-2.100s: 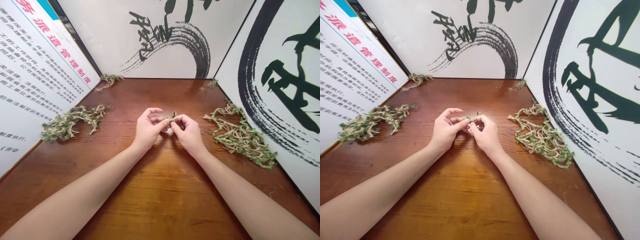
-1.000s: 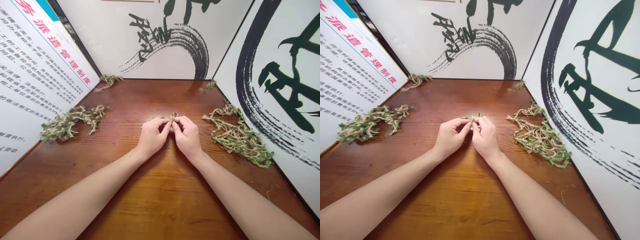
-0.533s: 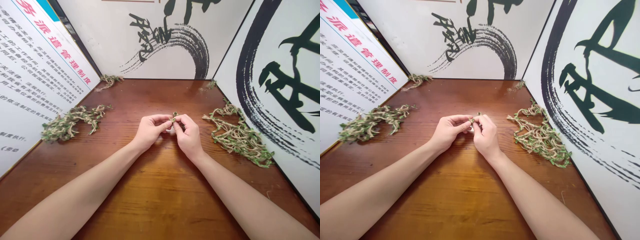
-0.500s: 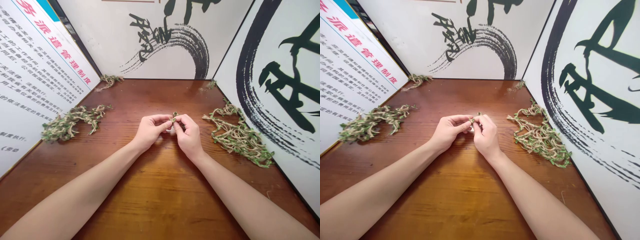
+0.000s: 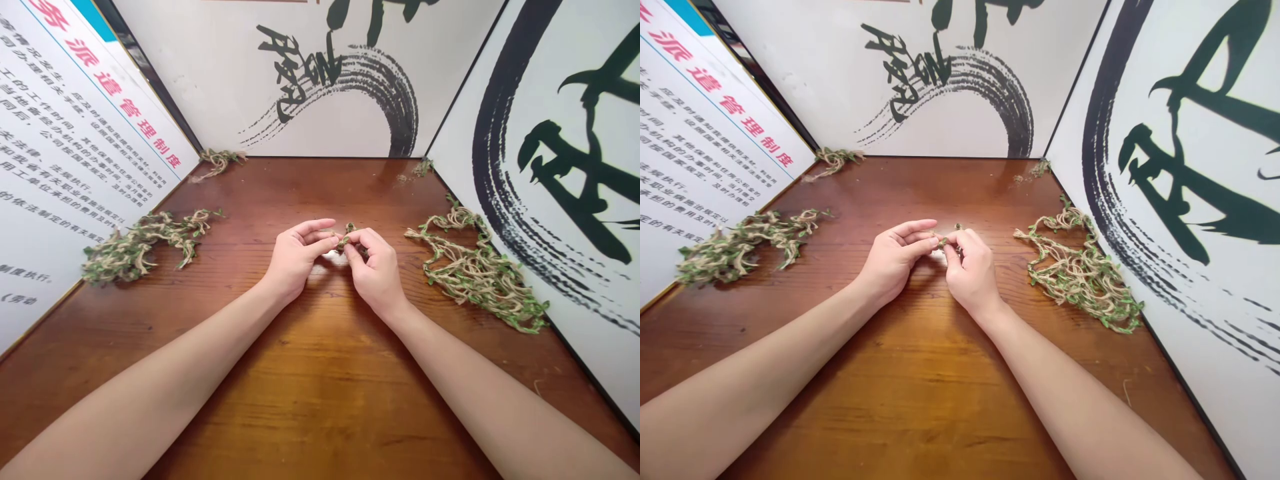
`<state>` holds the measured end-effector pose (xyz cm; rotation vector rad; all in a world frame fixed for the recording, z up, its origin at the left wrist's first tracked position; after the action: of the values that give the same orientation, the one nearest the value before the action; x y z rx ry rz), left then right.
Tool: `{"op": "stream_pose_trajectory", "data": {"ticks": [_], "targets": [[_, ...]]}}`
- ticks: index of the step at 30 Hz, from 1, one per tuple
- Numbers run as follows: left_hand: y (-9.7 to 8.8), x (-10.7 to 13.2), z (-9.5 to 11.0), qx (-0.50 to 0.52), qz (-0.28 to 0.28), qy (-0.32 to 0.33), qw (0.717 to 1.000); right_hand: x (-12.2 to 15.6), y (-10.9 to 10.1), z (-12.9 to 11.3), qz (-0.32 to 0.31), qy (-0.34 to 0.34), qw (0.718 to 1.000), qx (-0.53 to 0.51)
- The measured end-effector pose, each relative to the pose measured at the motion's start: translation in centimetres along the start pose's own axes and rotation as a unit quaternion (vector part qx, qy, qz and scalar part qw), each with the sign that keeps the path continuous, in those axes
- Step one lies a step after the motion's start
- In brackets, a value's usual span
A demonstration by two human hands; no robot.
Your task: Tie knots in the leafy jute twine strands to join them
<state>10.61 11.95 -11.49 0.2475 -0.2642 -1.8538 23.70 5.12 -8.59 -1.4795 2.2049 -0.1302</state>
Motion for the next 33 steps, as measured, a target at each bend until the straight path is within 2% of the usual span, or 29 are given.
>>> {"op": "stream_pose_trajectory", "data": {"ticks": [6, 15, 21, 33], "targets": [[-0.6, -0.4, -0.3, 0.021, 0.018, -0.013, 1.0, -0.1, 0.3, 0.6, -0.028, 0.028, 0.999, -0.027], [-0.6, -0.3, -0.2, 0.032, 0.028, -0.016, 0.999, -0.2, 0.6, 0.8, -0.047, 0.024, 0.997, -0.054], [-0.3, 0.0, -0.2, 0.032, 0.016, -0.012, 0.999, -0.2, 0.6, 1.0, -0.043, 0.041, 0.998, -0.021], [-0.4, 0.0, -0.1, 0.009, -0.006, 0.024, 1.0, -0.3, 0.6, 1.3, -0.046, 0.055, 0.997, -0.022]]}}
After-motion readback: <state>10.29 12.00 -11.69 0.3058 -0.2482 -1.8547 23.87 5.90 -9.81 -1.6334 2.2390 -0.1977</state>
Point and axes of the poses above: each hand's wrist, its own x-axis away from the middle knuckle, its own y-axis out of the palm, z = x × y, the point moved 7 cm from there along -x, towards the middle knuckle, and after that the axes turned 7 degrees about y, right-handed, at the moved point
